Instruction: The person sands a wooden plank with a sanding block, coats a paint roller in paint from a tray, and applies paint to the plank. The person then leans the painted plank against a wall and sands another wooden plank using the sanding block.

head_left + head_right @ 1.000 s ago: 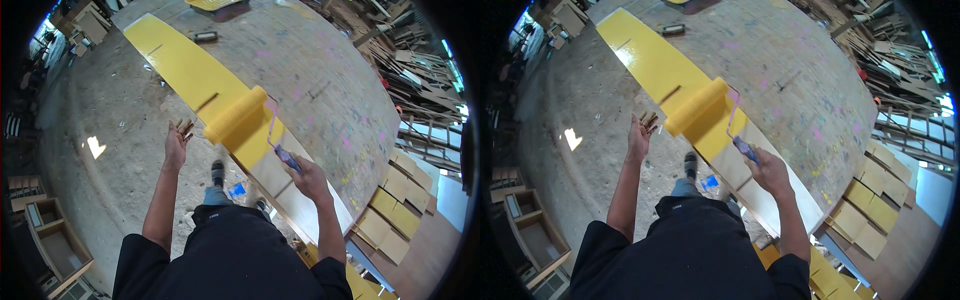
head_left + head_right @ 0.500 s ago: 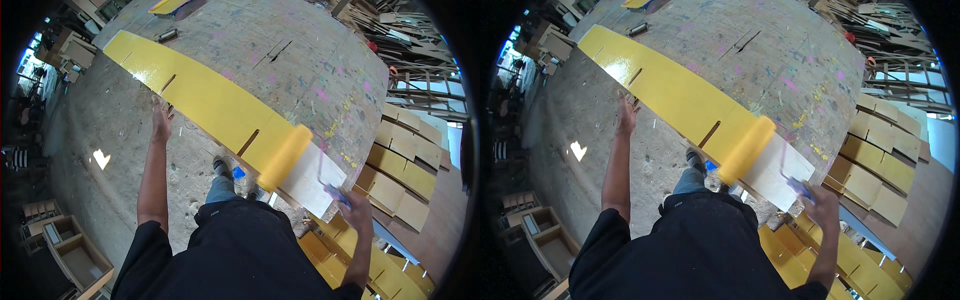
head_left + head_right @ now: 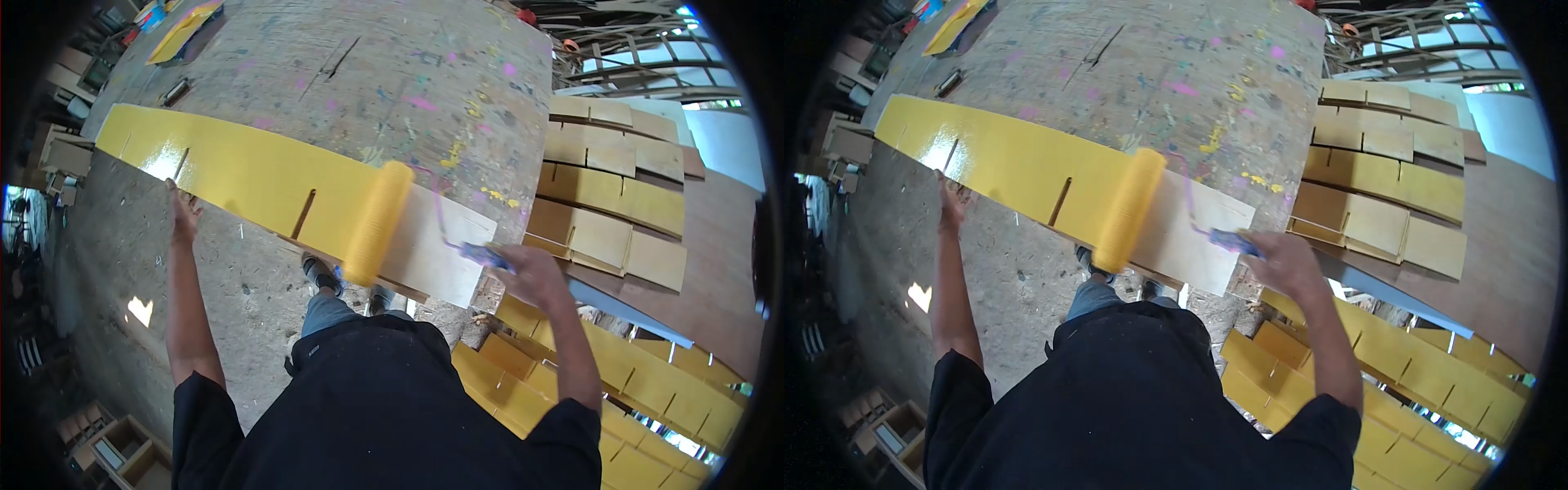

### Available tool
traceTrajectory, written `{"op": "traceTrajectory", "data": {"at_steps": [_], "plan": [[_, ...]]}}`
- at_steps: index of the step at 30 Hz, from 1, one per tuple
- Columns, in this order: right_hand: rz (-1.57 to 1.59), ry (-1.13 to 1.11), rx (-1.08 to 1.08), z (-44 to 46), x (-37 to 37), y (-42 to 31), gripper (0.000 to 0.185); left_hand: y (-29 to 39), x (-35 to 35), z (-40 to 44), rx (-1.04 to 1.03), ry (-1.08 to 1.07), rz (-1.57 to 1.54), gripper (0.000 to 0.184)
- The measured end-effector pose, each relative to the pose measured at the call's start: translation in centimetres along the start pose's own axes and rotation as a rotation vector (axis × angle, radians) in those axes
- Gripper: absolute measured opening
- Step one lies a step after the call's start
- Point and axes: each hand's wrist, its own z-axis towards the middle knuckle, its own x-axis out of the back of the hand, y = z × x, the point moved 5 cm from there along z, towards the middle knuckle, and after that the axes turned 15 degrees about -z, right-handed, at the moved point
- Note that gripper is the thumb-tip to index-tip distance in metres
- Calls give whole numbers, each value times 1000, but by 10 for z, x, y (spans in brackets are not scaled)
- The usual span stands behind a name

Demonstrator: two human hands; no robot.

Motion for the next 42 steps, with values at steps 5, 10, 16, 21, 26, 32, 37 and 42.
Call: {"op": "traceTrajectory", "data": {"at_steps": [5,10,16,21,26,32,37,42], "plan": [[-81,-16,-130,-102,14,87,43,9,-23,-21,-36,36,19,127],[-84,113,-213,-165,44,118,39,8,-16,-14,-3,109,-17,135],[-35,164,-238,-185,63,129,36,9,-23,-15,-18,68,18,138],[-77,185,-178,-152,53,123,35,10,-29,-18,-33,60,9,137],[-99,87,-153,-127,45,125,37,14,-31,-34,-1,-106,121,126],[-3,-14,-235,-91,28,114,36,-30,32,33,-130,-89,71,110],[56,90,-86,-39,28,65,38,3,-2,-23,-100,63,34,117],[97,78,-46,14,22,-11,39,5,3,-42,-4,-81,-190,115]]}}
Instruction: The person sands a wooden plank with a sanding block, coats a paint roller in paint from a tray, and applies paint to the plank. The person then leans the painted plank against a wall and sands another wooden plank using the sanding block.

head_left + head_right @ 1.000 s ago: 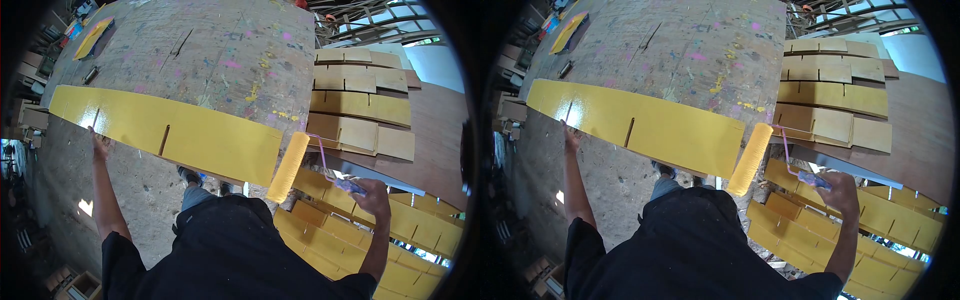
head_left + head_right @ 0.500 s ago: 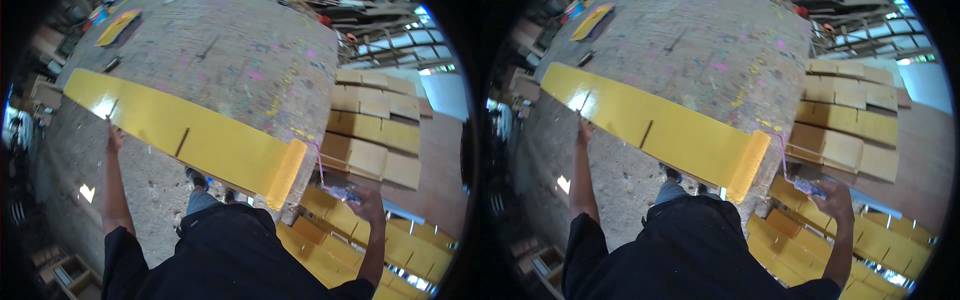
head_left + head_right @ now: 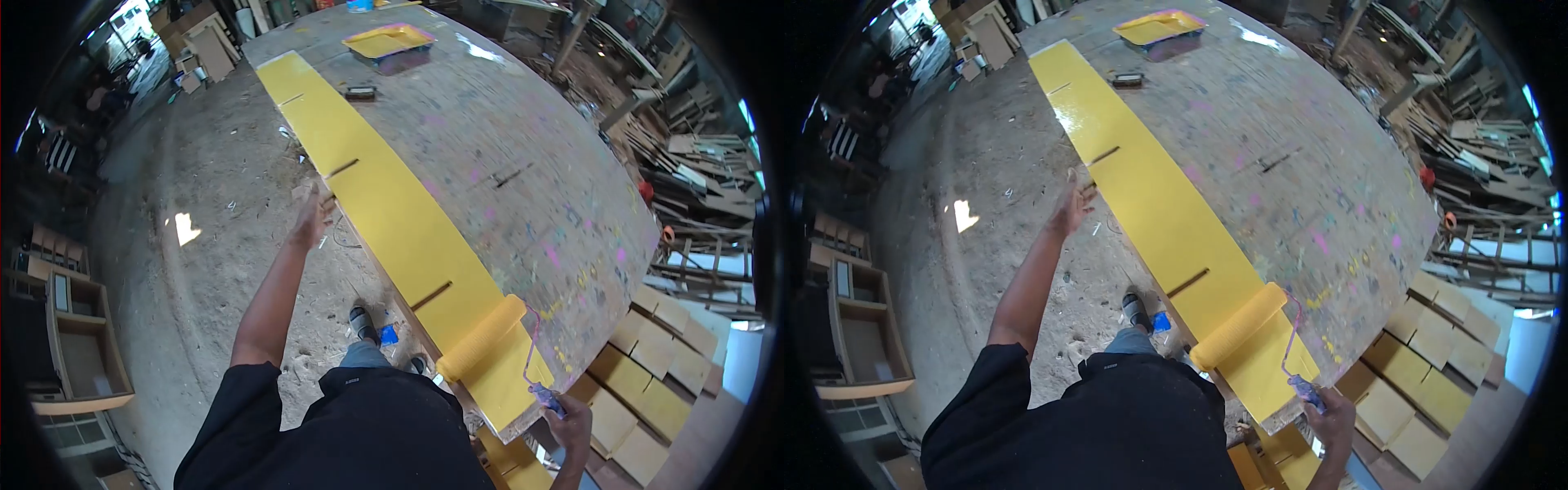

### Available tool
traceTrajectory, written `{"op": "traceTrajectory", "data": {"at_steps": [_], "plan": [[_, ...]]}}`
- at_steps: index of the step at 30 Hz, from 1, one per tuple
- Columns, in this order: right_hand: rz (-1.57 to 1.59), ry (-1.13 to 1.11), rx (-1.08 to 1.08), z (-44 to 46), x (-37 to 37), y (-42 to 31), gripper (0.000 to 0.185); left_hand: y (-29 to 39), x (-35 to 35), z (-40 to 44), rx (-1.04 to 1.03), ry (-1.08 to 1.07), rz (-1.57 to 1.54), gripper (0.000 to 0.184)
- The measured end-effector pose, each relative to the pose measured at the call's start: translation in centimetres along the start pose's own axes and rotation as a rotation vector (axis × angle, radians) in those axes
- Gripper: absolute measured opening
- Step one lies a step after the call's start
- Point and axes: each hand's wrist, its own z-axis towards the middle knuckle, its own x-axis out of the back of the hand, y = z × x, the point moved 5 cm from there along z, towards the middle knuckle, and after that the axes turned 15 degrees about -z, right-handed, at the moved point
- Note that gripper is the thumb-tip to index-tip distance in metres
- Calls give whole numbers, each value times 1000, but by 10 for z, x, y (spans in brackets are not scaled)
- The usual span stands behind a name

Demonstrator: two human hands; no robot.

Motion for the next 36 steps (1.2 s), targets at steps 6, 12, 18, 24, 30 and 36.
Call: {"op": "traceTrajectory", "data": {"at_steps": [6,12,18,24,30,36], "plan": [[-40,24,82,64,-13,-135,41,3,22,-6,82,-98,-168,96],[-41,81,205,156,-30,-279,40,22,37,-3,180,-164,-303,102],[-92,131,252,237,-48,-388,39,5,64,23,314,-286,-560,109],[-65,90,246,202,-27,-353,40,23,56,11,329,-313,-493,108],[-85,25,191,195,-27,-332,42,26,54,11,347,-277,-534,108],[-114,120,293,243,-37,-415,43,17,64,31,418,-390,-516,108]]}}
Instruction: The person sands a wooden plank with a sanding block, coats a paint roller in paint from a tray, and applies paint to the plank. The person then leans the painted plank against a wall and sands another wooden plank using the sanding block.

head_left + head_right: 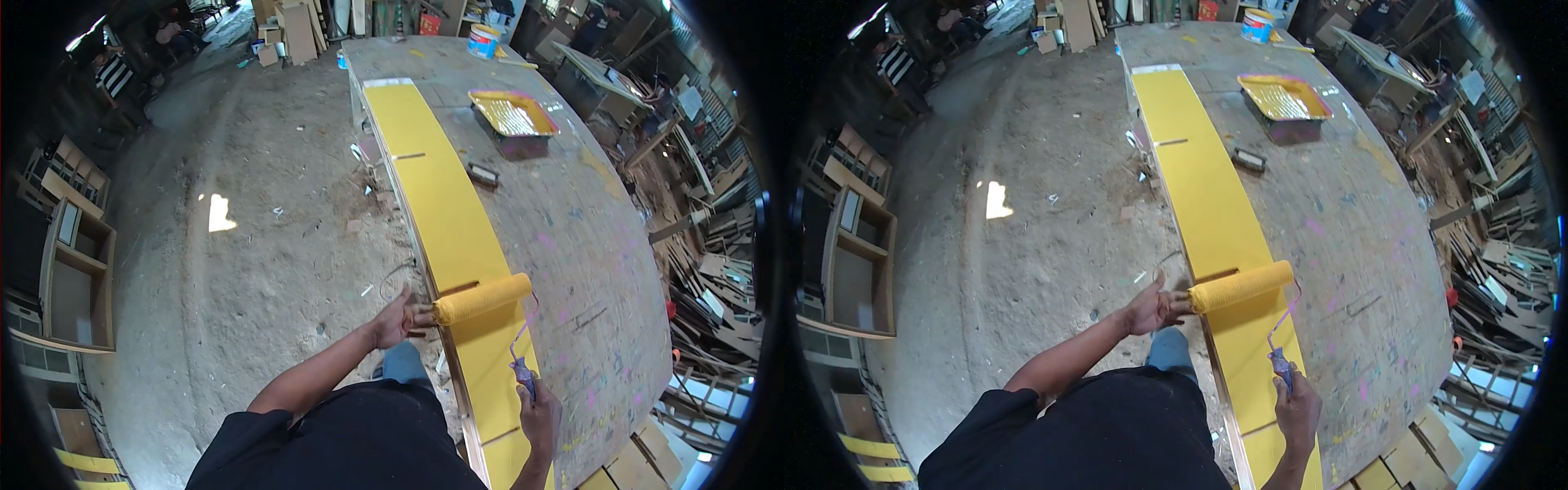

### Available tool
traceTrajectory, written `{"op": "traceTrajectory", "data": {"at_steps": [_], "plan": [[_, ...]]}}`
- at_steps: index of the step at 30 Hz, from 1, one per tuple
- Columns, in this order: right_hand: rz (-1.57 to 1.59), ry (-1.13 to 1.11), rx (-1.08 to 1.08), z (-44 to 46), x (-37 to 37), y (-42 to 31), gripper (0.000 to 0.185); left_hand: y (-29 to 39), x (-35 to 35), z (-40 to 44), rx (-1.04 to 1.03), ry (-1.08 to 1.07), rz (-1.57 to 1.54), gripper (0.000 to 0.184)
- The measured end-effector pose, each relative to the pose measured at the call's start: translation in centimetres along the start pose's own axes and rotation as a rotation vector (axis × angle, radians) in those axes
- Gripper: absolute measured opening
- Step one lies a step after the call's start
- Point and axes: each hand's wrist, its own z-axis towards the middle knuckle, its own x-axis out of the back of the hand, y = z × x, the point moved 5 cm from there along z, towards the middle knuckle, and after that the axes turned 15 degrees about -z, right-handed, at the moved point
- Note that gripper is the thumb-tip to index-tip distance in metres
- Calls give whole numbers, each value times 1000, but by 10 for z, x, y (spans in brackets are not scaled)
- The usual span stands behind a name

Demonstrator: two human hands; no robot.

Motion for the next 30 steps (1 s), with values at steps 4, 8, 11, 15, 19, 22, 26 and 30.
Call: {"op": "traceTrajectory", "data": {"at_steps": [4,8,11,15,19,22,26,30], "plan": [[-8,-34,9,59,4,-50,41,25,-11,-6,136,-24,47,95],[18,-48,5,123,9,-97,40,81,18,1,294,-186,246,74],[-3,3,64,166,9,-135,41,146,57,5,114,-37,283,57],[3,21,71,221,-1,-187,39,253,79,4,-219,197,316,59],[-25,2,58,277,2,-239,39,328,111,29,-395,236,61,59],[-76,-26,66,320,-1,-276,41,373,113,51,-452,238,-23,66],[-100,-29,64,383,-4,-334,42,425,116,86,-464,174,-109,80],[-121,-24,58,470,-15,-410,44,482,122,111,-403,51,-255,84]]}}
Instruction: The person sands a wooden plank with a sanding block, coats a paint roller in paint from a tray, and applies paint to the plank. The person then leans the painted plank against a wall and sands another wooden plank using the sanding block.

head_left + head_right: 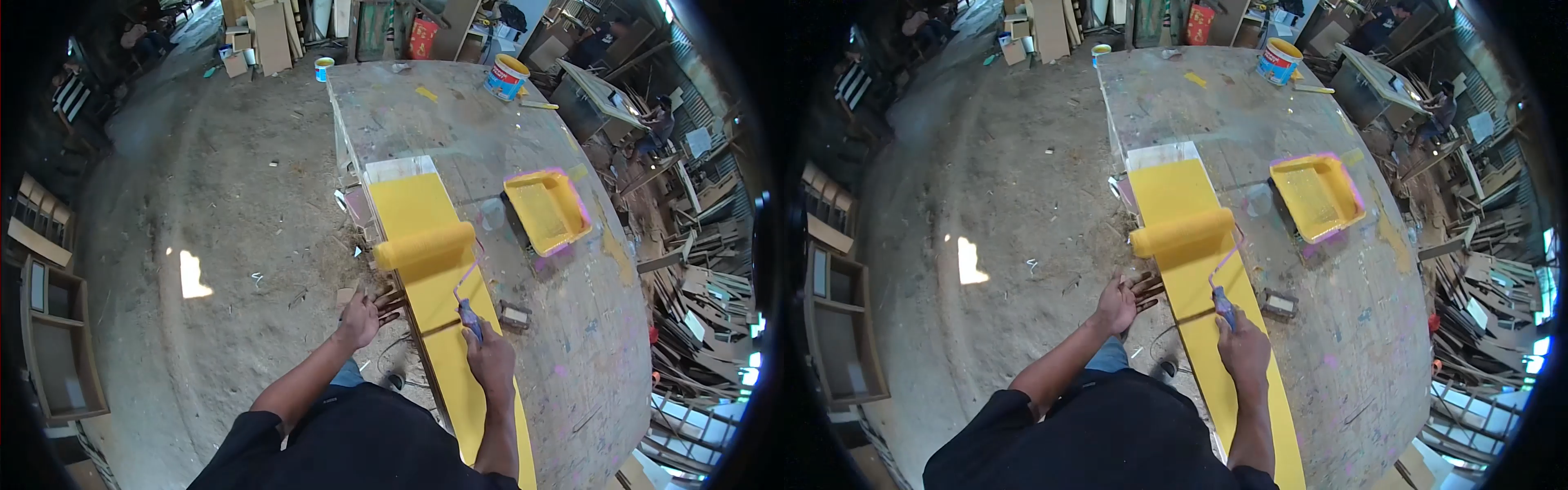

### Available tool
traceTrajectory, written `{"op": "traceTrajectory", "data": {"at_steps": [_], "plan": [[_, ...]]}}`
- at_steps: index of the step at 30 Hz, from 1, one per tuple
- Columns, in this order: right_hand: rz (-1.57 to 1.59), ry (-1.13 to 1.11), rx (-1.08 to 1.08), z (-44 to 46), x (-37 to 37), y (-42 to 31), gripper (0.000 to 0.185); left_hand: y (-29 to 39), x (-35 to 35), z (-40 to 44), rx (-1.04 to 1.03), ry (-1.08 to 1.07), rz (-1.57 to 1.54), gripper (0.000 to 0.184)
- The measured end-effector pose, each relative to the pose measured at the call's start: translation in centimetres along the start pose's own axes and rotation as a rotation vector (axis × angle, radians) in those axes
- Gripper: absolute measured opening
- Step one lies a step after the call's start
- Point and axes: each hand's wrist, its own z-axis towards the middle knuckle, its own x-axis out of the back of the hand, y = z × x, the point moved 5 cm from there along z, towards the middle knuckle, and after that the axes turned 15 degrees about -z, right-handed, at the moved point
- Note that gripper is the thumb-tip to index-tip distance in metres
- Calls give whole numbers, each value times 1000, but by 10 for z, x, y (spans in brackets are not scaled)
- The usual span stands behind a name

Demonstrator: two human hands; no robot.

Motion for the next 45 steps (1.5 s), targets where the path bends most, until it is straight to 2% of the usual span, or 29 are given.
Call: {"op": "traceTrajectory", "data": {"at_steps": [8,12,14,16,22,25,26,28,29,30,33,36,37,40,41,42,45], "plan": [[-38,86,85,172,-7,-99,43,54,-7,31,112,32,95,84],[-10,140,107,170,-17,-101,39,73,5,40,144,41,89,81],[46,182,70,136,-16,-79,38,81,13,47,146,30,53,80],[64,154,46,99,-21,-51,40,89,21,42,119,104,105,84],[81,94,-84,-50,-8,44,45,82,28,34,172,191,185,82],[119,43,-220,-133,-8,90,39,87,22,38,158,117,215,79],[120,56,-232,-152,-4,93,39,88,22,40,137,119,210,78],[298,11,-420,-183,-7,98,36,90,15,44,139,99,243,76],[310,21,-445,-183,-13,96,36,91,13,47,134,91,252,76],[398,133,-477,-178,-19,91,35,91,11,50,131,87,259,76],[478,422,-500,-127,-15,70,33,87,6,63,190,173,267,74],[424,464,-573,-34,-14,67,36,86,7,76,212,83,321,74],[495,517,-588,1,-16,67,40,87,6,78,222,126,318,74],[318,470,-716,113,-37,81,40,95,-2,80,278,101,399,75],[298,445,-732,146,-43,84,39,98,0,81,280,144,382,67],[334,459,-771,170,-39,82,39,102,-1,81,293,133,391,67],[306,525,-787,234,-60,76,37,115,-8,81,338,-13,465,74]]}}
